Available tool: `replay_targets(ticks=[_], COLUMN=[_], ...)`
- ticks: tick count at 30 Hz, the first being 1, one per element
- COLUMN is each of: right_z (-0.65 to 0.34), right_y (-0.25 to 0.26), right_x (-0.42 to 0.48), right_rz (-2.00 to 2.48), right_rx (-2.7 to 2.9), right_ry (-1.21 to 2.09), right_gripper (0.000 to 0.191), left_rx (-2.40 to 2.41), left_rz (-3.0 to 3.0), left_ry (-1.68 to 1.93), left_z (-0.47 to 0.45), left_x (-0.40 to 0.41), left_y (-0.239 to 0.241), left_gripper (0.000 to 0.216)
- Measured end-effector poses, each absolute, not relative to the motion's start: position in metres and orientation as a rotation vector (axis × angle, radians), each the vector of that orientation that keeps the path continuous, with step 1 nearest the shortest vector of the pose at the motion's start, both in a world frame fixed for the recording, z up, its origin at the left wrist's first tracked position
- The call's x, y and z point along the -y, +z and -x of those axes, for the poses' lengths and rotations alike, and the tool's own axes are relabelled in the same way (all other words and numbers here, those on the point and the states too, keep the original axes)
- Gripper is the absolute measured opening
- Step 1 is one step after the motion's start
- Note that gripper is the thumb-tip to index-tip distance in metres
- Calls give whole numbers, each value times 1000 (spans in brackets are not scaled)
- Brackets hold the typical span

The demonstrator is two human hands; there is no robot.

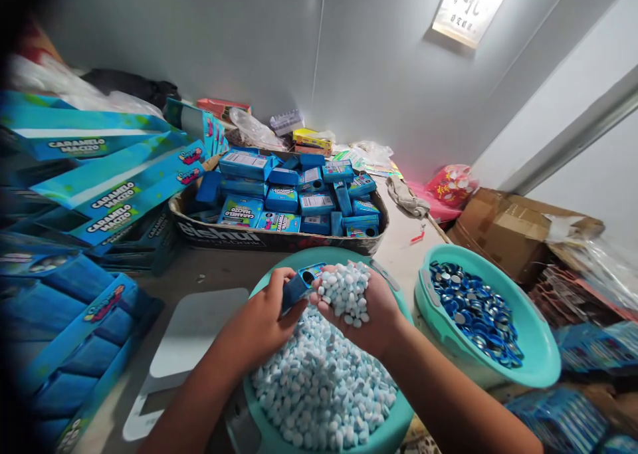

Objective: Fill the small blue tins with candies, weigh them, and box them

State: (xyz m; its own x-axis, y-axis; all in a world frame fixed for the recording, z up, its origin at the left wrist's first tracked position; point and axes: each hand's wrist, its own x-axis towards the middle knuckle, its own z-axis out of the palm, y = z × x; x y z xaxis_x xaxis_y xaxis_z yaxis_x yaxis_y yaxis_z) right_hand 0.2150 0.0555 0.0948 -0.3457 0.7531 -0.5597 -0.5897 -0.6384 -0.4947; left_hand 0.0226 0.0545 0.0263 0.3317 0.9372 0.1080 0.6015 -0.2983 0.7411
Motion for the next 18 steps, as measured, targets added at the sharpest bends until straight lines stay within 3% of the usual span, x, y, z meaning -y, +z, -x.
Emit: replay_targets(ticks=[6, 12, 18], right_z=[-197, -179, -170], right_y=[107, 109, 94], right_x=[-80, -88, -80], right_rz=[986, 963, 981], right_rx=[242, 237, 238], right_ry=[1813, 1610, 1467], right_gripper=[35, 34, 29], left_rx=[-1367, -1214, -1035], left_rz=[-1974, -1961, -2058], left_ry=[658, 792, 868], left_z=[-24, -23, -22], left_x=[-53, -53, -54], left_y=[30, 34, 28], left_gripper=[31, 74, 63])
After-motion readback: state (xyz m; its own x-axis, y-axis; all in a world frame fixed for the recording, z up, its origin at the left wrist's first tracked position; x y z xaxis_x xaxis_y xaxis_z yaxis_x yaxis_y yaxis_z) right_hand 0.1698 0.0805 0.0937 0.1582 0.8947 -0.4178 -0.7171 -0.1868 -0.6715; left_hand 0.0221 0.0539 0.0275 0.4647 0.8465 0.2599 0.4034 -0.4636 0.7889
